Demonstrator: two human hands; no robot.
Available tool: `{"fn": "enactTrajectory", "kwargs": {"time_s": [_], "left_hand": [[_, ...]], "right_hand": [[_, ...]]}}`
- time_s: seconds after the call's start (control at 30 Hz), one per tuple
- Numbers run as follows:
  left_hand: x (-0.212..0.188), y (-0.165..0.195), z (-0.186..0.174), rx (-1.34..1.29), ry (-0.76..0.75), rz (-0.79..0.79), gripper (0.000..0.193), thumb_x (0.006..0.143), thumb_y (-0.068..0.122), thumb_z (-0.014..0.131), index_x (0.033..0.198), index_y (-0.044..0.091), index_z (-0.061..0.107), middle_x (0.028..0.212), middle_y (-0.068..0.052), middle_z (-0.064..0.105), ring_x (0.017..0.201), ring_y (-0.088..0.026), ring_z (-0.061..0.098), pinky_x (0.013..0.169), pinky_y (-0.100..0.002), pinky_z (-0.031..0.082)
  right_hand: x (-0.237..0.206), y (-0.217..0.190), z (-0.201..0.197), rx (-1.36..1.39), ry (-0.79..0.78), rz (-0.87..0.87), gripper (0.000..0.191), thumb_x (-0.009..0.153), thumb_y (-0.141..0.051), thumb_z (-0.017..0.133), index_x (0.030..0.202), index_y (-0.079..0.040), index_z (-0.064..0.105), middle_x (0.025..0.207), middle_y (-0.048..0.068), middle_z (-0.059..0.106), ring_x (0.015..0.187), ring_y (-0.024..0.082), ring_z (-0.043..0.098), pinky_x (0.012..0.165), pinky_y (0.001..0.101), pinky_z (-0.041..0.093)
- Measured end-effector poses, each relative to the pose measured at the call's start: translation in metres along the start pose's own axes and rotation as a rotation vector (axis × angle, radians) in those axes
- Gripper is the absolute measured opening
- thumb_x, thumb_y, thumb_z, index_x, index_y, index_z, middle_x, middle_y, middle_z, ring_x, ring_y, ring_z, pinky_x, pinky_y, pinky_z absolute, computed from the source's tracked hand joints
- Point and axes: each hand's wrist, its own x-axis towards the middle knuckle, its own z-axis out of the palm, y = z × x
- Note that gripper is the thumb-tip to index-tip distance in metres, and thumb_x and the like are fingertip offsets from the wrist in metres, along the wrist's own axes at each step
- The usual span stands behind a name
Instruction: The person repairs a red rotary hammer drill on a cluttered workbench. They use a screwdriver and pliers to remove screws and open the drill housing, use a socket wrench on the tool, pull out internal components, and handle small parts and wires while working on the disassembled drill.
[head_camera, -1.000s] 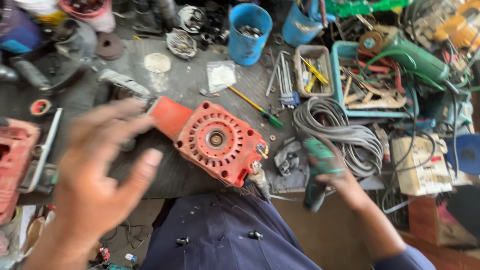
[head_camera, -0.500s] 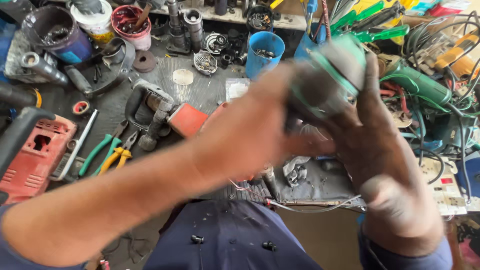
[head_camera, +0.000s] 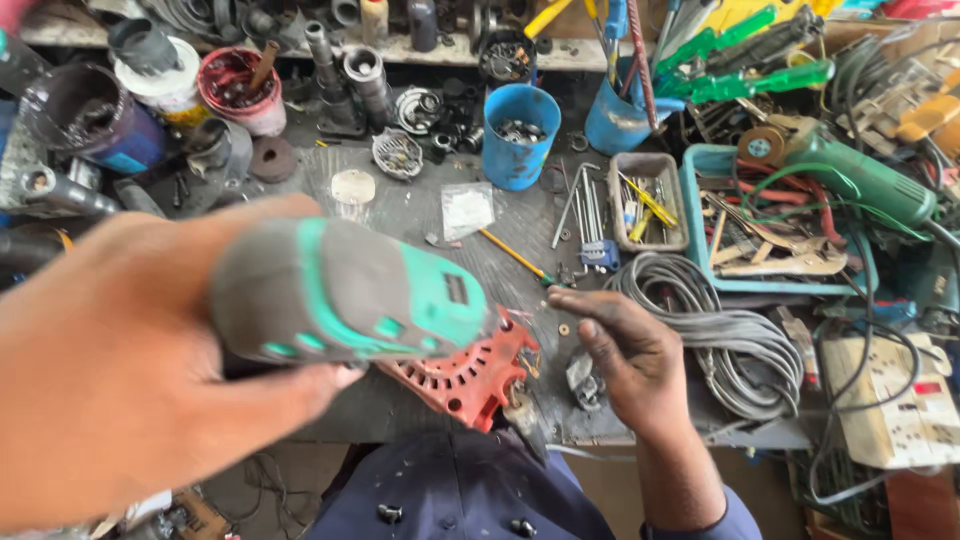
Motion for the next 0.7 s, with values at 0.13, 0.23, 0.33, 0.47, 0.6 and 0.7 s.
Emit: {"fn": "enactTrajectory", "kwargs": {"time_s": [0.13, 0.23, 0.33, 0.47, 0.6, 0.7], "left_hand": [[0.028, 0.025, -0.009, 0.087, -0.222, -0.14, 0.042, 0.073, 0.041, 0.078, 0.111, 0.029, 0.067, 0.075, -0.001, 0.071, 0.076, -0.029, 0.073, 0.065, -0.041, 0.056], [0.052, 0.043, -0.016, 0.262, -0.389, -0.289, 0.042, 0.077, 0.045, 0.077, 0.114, 0.033, 0.064, 0.073, -0.006, 0.072, 0.077, -0.03, 0.075, 0.07, -0.042, 0.058], [0.073, 0.054, -0.022, 0.297, -0.454, -0.206, 0.039, 0.081, 0.046, 0.072, 0.116, 0.035, 0.061, 0.073, -0.004, 0.073, 0.078, -0.029, 0.075, 0.072, -0.042, 0.058], [0.097, 0.051, -0.03, 0.275, -0.493, 0.007, 0.036, 0.081, 0.043, 0.069, 0.114, 0.032, 0.062, 0.077, -0.001, 0.074, 0.08, -0.027, 0.074, 0.072, -0.044, 0.056], [0.108, 0.041, -0.03, 0.246, -0.455, 0.152, 0.034, 0.077, 0.043, 0.07, 0.109, 0.032, 0.065, 0.078, -0.002, 0.073, 0.079, -0.028, 0.075, 0.071, -0.045, 0.057], [0.113, 0.037, -0.03, 0.232, -0.466, 0.187, 0.034, 0.074, 0.042, 0.071, 0.106, 0.032, 0.067, 0.078, -0.002, 0.073, 0.079, -0.028, 0.075, 0.071, -0.046, 0.057]], "right_hand": [[0.02, -0.003, 0.005, 0.0, -0.179, -0.106, 0.025, 0.098, -0.001, 0.062, 0.121, 0.001, 0.072, 0.124, 0.015, 0.074, 0.12, 0.024, 0.07, 0.104, 0.0354, 0.053], [0.031, 0.004, 0.008, 0.026, -0.22, 0.022, 0.024, 0.092, -0.003, 0.069, 0.114, -0.001, 0.075, 0.108, 0.011, 0.077, 0.095, 0.021, 0.075, 0.083, 0.0335, 0.059], [0.041, 0.021, 0.004, -0.043, -0.313, -0.134, 0.012, 0.089, -0.004, 0.076, 0.101, -0.003, 0.077, 0.105, 0.01, 0.078, 0.097, 0.021, 0.078, 0.084, 0.0338, 0.059], [0.042, 0.039, 0.001, -0.017, -0.303, -0.114, 0.012, 0.085, -0.006, 0.079, 0.098, -0.004, 0.077, 0.103, 0.008, 0.078, 0.095, 0.02, 0.078, 0.083, 0.033, 0.059], [0.036, 0.044, 0.004, 0.016, -0.312, -0.061, 0.014, 0.085, -0.007, 0.079, 0.098, -0.004, 0.077, 0.103, 0.009, 0.078, 0.094, 0.02, 0.078, 0.082, 0.0331, 0.06], [0.036, 0.042, 0.008, 0.03, -0.327, -0.041, 0.015, 0.084, -0.008, 0.079, 0.099, -0.004, 0.078, 0.103, 0.009, 0.077, 0.094, 0.02, 0.078, 0.082, 0.0331, 0.06]]}}
